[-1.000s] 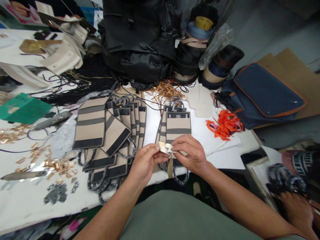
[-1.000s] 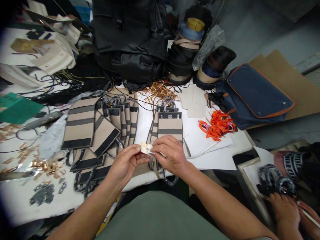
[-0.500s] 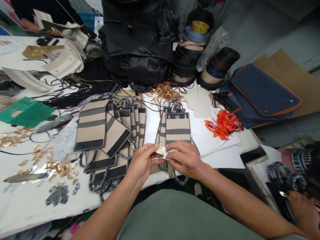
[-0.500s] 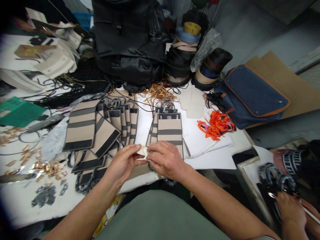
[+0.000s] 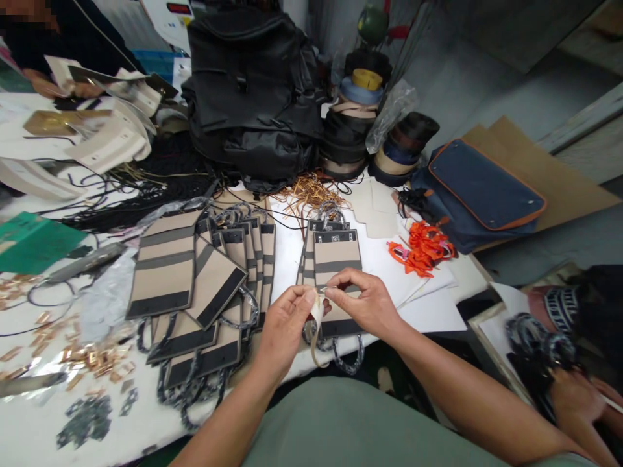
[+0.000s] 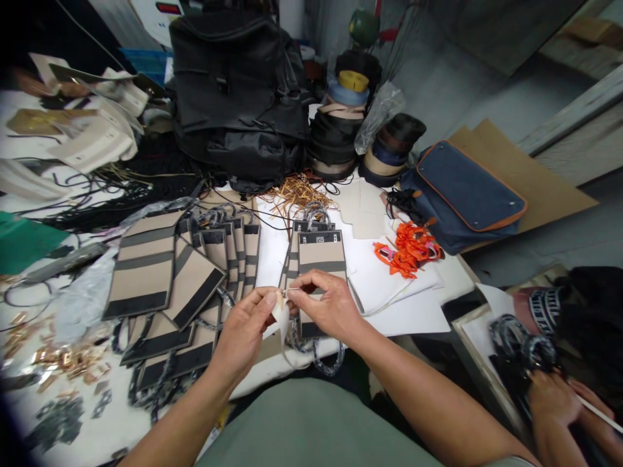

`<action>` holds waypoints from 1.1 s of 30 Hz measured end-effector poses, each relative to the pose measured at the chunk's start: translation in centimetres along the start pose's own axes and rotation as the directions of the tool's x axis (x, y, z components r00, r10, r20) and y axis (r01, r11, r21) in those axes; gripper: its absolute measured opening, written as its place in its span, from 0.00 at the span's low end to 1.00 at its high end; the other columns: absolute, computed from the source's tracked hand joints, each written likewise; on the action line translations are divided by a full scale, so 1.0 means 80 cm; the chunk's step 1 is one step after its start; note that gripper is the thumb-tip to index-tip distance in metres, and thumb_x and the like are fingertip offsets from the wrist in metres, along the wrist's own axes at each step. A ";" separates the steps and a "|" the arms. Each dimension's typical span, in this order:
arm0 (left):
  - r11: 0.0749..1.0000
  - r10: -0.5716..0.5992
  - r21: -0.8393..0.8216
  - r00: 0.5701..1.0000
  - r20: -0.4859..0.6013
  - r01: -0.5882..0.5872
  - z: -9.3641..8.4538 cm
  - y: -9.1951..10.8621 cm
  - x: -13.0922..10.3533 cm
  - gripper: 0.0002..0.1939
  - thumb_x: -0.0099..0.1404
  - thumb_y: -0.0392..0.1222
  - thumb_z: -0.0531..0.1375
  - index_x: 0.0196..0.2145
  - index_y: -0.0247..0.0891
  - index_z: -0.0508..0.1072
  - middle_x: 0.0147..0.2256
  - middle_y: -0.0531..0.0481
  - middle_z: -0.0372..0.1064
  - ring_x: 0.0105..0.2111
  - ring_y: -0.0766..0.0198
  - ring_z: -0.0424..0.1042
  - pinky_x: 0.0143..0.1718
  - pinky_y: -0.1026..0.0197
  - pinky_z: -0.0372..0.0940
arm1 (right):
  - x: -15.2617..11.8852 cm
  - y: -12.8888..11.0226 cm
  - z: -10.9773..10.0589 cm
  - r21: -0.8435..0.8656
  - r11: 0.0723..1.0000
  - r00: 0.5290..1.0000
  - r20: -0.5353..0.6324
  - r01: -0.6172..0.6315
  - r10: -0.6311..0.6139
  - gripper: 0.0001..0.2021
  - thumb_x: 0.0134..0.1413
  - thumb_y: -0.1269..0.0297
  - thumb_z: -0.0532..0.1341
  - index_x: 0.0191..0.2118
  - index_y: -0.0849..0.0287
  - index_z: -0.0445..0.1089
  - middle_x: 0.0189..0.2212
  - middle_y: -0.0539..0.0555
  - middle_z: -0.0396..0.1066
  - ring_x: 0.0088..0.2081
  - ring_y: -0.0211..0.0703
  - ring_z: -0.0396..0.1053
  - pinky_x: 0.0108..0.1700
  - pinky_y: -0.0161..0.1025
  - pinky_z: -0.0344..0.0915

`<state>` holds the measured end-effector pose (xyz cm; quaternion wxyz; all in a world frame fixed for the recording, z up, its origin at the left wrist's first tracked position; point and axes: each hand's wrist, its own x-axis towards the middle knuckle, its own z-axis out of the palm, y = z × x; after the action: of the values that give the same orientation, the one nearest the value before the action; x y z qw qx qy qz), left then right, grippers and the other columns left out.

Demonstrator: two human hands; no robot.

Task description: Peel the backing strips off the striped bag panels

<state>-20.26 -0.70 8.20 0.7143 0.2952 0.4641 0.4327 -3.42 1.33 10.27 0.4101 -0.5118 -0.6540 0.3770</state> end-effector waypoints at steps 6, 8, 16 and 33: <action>0.983 0.074 0.173 0.995 -0.061 -0.063 0.013 -0.007 0.021 0.18 0.52 0.46 0.70 0.38 0.37 0.75 0.33 0.49 0.76 0.33 0.61 0.75 0.38 0.63 0.68 | 0.019 0.017 -0.003 0.051 0.992 0.992 -0.030 -0.118 0.119 0.04 0.53 0.64 0.66 0.32 0.59 0.74 0.30 0.51 0.75 0.33 0.39 0.72 0.36 0.35 0.69; 0.959 0.129 0.265 0.986 -0.105 -0.097 0.014 -0.013 0.033 0.12 0.57 0.48 0.66 0.34 0.38 0.76 0.30 0.49 0.75 0.30 0.61 0.74 0.35 0.62 0.68 | 0.024 0.025 -0.001 0.088 0.990 0.993 -0.040 -0.110 0.114 0.04 0.53 0.64 0.66 0.31 0.59 0.75 0.32 0.52 0.74 0.36 0.40 0.72 0.37 0.35 0.69; 0.805 0.296 0.493 0.943 0.149 -0.331 0.040 -0.038 0.066 0.04 0.57 0.41 0.65 0.30 0.46 0.82 0.33 0.44 0.78 0.36 0.54 0.75 0.45 0.57 0.66 | 0.062 0.142 -0.010 0.317 0.871 0.836 -0.290 -0.375 0.466 0.14 0.50 0.53 0.66 0.35 0.60 0.74 0.27 0.50 0.72 0.28 0.37 0.67 0.31 0.34 0.64; 0.951 -0.209 0.207 0.971 -0.119 0.230 -0.018 -0.171 0.158 0.13 0.52 0.51 0.69 0.26 0.37 0.78 0.56 0.39 0.69 0.55 0.47 0.68 0.56 0.50 0.59 | 0.132 0.372 -0.026 -0.152 0.877 0.781 -0.541 -0.455 0.311 0.17 0.55 0.53 0.58 0.39 0.59 0.77 0.36 0.55 0.74 0.36 0.42 0.69 0.45 0.39 0.64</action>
<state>-14.44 4.47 -8.80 0.6980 0.2978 0.5725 0.3103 7.72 17.57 -14.55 0.4043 -0.7666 -0.4513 0.2126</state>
